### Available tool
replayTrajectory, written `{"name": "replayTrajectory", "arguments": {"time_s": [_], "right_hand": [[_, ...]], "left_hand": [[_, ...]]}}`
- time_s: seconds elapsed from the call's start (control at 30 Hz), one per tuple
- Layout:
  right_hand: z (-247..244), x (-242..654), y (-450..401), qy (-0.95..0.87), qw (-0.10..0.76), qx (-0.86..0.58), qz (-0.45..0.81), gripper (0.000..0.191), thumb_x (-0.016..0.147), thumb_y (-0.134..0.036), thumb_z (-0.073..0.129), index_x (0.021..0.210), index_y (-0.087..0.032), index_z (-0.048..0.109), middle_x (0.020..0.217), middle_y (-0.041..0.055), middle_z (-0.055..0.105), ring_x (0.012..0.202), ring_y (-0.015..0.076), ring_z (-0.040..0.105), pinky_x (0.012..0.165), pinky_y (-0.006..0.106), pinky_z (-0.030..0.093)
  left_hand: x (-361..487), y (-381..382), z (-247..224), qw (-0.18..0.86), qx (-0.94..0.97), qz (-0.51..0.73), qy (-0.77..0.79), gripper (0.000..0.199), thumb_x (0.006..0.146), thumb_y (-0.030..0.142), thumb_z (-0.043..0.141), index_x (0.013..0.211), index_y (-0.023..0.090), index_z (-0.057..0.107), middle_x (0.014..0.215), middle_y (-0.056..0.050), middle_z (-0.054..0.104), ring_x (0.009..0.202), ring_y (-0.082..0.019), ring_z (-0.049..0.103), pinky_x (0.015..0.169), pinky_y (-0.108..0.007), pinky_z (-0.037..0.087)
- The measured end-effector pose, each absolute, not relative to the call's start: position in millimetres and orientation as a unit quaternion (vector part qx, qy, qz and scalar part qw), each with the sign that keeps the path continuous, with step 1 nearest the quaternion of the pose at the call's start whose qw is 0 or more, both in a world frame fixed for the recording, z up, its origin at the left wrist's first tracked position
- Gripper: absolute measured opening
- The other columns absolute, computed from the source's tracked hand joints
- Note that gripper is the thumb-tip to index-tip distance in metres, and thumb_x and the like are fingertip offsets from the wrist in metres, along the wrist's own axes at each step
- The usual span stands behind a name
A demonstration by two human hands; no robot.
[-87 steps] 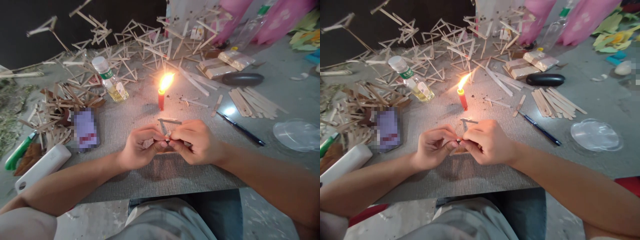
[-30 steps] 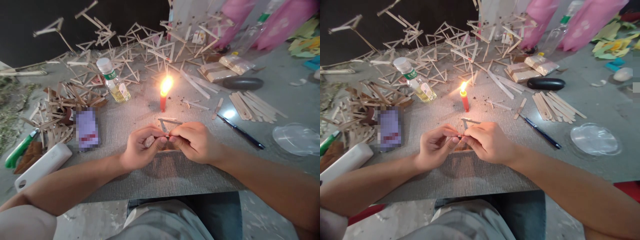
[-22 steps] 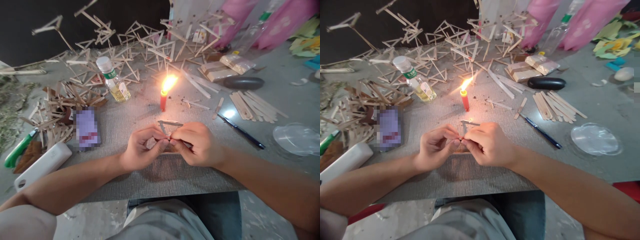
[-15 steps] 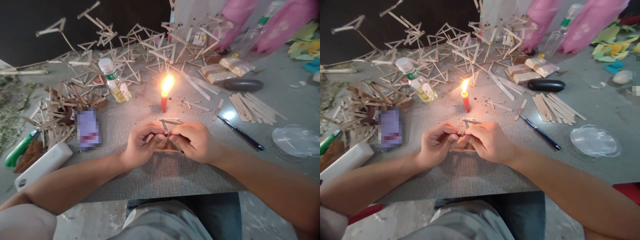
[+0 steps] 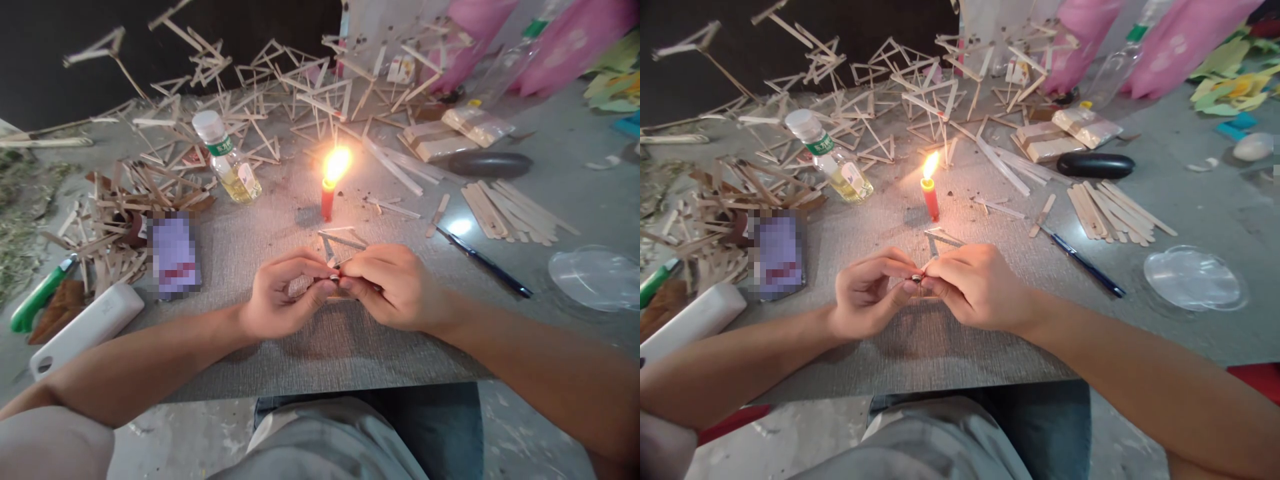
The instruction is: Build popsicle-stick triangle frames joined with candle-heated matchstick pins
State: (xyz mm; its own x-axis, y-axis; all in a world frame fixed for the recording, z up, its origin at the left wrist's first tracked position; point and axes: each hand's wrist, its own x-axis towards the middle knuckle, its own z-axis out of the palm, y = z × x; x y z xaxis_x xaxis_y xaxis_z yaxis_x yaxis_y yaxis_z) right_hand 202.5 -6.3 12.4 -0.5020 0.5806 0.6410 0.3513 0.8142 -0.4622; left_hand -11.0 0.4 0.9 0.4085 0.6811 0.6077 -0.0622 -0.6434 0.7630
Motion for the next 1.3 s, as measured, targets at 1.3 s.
{"name": "replayTrajectory", "arguments": {"time_s": [1.3], "right_hand": [[26, 200, -21, -0.857, 0.408, -0.266, 0.168, 0.02, 0.092, -0.012, 0.061, 0.074, -0.02, 0.059, 0.063, -0.0017, 0.062, 0.053, 0.0105, 0.05, 0.054, 0.027, 0.041]], "left_hand": [[-10, -2, 7, 0.325, 0.786, 0.501, 0.16, 0.01, 0.088, 0.009, 0.074, 0.095, 0.017, 0.074, 0.082, -0.005, 0.071, 0.071, -0.013, 0.067, 0.065, -0.026, 0.058]]}}
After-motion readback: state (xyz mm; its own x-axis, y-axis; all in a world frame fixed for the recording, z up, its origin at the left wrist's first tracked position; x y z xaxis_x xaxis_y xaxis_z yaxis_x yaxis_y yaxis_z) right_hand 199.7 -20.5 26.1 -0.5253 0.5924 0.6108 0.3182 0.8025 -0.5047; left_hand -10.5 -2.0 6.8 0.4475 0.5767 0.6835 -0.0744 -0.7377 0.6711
